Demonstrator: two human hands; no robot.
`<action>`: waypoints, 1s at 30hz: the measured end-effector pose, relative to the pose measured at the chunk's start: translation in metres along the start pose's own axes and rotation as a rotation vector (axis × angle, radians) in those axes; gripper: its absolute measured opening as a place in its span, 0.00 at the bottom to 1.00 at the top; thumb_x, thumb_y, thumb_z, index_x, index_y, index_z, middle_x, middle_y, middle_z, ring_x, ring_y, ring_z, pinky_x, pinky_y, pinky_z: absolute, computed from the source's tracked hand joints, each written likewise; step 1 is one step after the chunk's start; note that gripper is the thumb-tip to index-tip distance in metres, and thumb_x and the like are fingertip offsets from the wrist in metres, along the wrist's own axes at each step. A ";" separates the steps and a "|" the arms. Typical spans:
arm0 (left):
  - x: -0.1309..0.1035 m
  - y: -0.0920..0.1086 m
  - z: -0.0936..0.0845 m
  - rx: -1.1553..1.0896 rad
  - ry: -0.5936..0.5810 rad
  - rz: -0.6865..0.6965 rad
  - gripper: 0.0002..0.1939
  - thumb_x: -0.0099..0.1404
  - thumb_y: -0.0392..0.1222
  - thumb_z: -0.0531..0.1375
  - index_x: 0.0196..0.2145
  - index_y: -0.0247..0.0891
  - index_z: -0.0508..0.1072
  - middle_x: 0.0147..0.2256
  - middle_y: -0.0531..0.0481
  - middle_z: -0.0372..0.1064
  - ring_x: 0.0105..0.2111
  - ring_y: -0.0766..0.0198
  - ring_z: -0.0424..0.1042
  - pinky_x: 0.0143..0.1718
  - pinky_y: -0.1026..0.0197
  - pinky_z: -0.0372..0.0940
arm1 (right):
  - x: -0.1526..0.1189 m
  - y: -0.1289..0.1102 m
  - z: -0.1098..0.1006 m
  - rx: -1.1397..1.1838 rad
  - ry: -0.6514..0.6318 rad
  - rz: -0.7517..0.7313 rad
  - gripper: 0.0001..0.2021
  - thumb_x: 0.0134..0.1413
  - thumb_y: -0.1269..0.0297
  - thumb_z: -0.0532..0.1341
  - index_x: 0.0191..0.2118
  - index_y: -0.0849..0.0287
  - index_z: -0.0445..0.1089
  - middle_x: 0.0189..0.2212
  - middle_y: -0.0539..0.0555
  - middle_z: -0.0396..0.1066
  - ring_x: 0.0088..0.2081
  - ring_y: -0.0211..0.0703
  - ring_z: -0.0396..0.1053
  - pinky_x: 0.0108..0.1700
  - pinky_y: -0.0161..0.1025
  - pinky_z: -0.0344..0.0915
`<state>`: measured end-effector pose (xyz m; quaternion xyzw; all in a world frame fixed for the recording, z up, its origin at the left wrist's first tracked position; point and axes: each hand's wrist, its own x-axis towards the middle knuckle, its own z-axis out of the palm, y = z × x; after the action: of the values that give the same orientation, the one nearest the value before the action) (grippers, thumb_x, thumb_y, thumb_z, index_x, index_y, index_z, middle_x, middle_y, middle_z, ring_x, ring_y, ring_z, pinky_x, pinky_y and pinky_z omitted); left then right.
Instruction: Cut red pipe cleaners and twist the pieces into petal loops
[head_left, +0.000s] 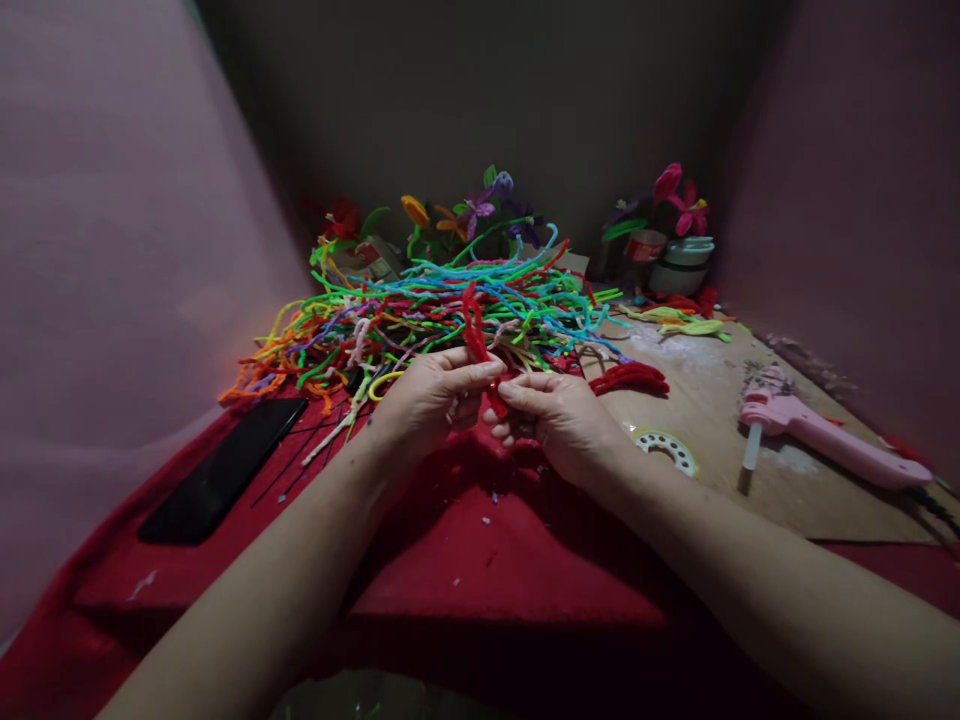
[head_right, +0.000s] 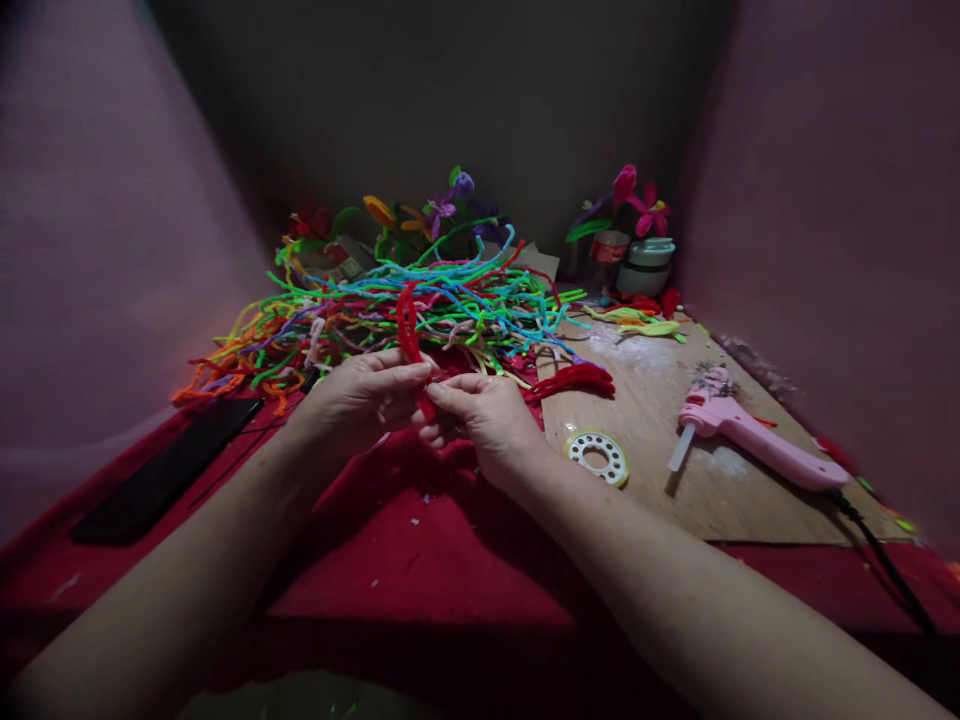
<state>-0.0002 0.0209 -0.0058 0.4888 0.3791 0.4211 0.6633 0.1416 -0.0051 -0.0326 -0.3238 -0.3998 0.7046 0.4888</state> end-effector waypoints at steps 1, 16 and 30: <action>0.000 0.000 -0.001 -0.005 0.021 0.009 0.09 0.48 0.37 0.66 0.28 0.32 0.70 0.19 0.54 0.64 0.15 0.75 0.61 0.16 0.72 0.56 | 0.000 0.000 -0.001 0.004 0.006 0.002 0.07 0.42 0.65 0.64 0.26 0.64 0.68 0.20 0.53 0.71 0.19 0.34 0.66 0.22 0.32 0.63; 0.000 0.002 -0.006 0.169 0.073 0.034 0.10 0.49 0.41 0.65 0.25 0.33 0.68 0.18 0.55 0.62 0.13 0.77 0.55 0.13 0.71 0.45 | 0.002 0.000 -0.002 0.044 0.058 0.039 0.08 0.35 0.68 0.66 0.25 0.62 0.68 0.18 0.49 0.68 0.19 0.33 0.63 0.23 0.33 0.58; -0.001 -0.001 -0.002 0.251 0.103 0.130 0.10 0.49 0.42 0.65 0.24 0.33 0.69 0.16 0.57 0.60 0.13 0.77 0.53 0.14 0.70 0.45 | 0.003 0.000 -0.002 -0.029 0.039 -0.005 0.05 0.36 0.67 0.65 0.22 0.64 0.70 0.16 0.49 0.65 0.18 0.32 0.58 0.23 0.34 0.52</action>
<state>-0.0026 0.0200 -0.0073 0.5694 0.4299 0.4371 0.5477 0.1426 -0.0018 -0.0344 -0.3433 -0.4011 0.6911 0.4936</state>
